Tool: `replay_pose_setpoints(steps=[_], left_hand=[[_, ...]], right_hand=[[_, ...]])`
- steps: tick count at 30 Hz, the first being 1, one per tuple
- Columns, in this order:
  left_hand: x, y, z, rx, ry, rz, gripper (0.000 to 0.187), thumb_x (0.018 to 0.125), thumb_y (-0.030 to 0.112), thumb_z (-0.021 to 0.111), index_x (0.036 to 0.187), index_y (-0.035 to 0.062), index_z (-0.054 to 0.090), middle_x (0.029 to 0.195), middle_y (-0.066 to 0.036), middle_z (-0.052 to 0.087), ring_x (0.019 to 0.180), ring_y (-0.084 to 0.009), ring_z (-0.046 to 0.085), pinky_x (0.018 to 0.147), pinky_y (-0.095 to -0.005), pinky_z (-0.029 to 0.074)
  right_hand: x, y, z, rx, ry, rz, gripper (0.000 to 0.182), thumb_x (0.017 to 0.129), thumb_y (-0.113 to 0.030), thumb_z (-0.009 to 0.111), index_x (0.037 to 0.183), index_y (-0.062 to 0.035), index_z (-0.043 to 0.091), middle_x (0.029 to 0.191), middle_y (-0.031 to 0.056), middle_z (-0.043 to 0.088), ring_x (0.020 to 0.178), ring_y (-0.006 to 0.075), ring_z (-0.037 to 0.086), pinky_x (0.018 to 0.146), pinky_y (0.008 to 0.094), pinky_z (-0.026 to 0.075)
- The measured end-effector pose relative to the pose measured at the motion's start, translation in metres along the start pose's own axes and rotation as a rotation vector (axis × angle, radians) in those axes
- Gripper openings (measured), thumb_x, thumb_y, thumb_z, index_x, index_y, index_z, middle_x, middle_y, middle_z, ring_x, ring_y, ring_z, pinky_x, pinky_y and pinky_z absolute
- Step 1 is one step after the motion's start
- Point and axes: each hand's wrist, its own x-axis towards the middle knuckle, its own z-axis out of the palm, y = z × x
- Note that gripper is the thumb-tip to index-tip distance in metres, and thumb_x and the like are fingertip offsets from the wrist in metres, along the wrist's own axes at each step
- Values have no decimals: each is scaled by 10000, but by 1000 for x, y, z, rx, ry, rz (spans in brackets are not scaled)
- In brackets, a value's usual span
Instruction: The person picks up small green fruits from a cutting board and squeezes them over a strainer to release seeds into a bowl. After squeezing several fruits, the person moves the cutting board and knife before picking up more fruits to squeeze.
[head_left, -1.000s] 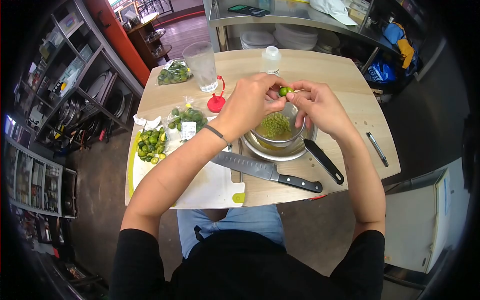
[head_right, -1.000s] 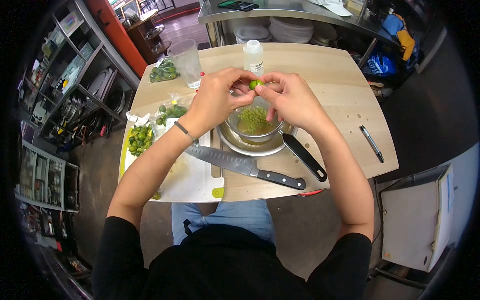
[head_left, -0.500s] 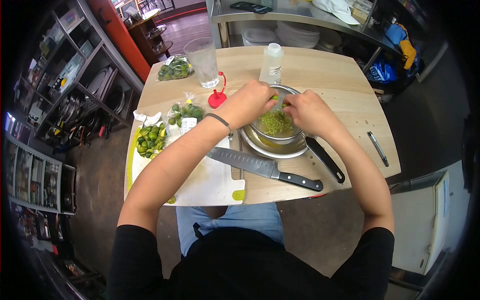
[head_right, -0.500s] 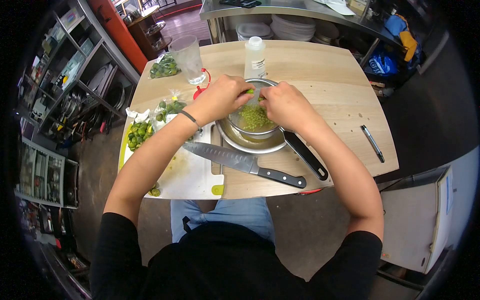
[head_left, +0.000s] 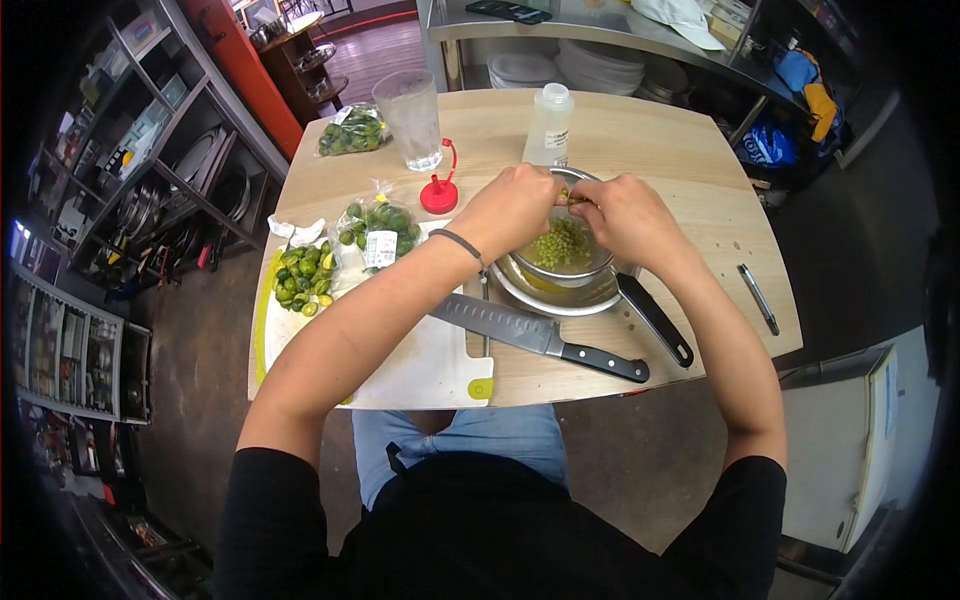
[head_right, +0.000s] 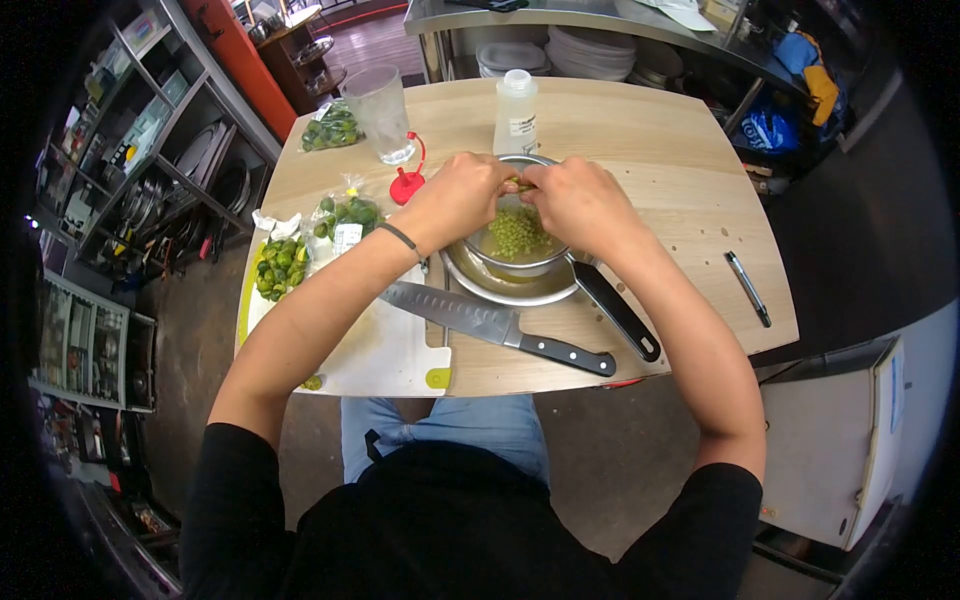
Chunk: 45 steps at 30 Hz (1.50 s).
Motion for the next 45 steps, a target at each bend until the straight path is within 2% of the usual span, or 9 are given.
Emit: replay_pose_setpoints(steps=[5,11,13,15,19,32,40,42,45], left_hand=[[-2,3,-2,-14,-35,-11,192,674,-69,653,861,-33,670,853,-252,662,837,-389,665,766,-436,548],[-3,4,-3,-19,-33,-21,186,690,-65,643,872,-33,667,848,-249,663,835,-390,664,771,-436,545],[-2,5,-5,-4,-6,22,81,748,-46,612,825,-35,634,811,-226,657,763,-396,654,714,-452,533],[0,7,-6,-2,-4,16,77,756,-36,610,829,-33,637,808,-226,654,762,-400,649,709,-456,529],[1,8,-6,-28,4,19,88,773,-9,610,848,-22,655,811,-217,650,768,-406,638,698,-457,519],[2,9,-12,-2,94,70,182,738,-50,601,899,0,671,842,-183,664,794,-367,652,716,-429,531],[7,16,-18,-151,353,50,101,815,16,614,902,8,664,882,-169,660,806,-372,638,722,-441,512],[-2,15,-13,-97,252,7,102,828,38,619,914,9,665,889,-170,661,815,-374,636,732,-445,509],[-1,11,-16,-68,142,-52,116,853,75,625,937,9,669,905,-178,661,839,-378,635,749,-446,508]], right_hand=[[-1,3,-1,27,22,-40,164,814,-160,707,941,-57,709,774,154,682,754,352,644,693,435,507],[0,1,-6,77,-13,-44,170,796,-151,736,911,-35,692,750,142,681,731,345,648,675,423,499],[-1,1,-6,79,-22,-44,168,795,-143,737,905,-27,687,746,146,681,717,348,646,670,423,496],[-2,1,-5,85,8,-72,132,800,-145,710,830,-25,665,729,159,663,736,358,648,695,457,512],[-1,1,-2,-1,-6,-59,75,812,-95,670,820,-21,663,718,164,660,726,369,646,689,473,511],[-2,2,-3,59,103,-107,83,834,-35,595,876,-32,668,781,143,697,744,346,666,688,437,533],[-3,-5,-14,308,318,-90,98,877,-115,618,919,-37,660,717,161,652,715,380,633,641,461,490],[-4,3,-3,-13,1,-81,147,894,-145,621,945,-11,653,794,166,661,713,361,619,666,411,483],[-7,-4,-13,180,148,-17,160,892,-187,621,935,-37,658,847,165,671,819,372,635,710,471,484]])
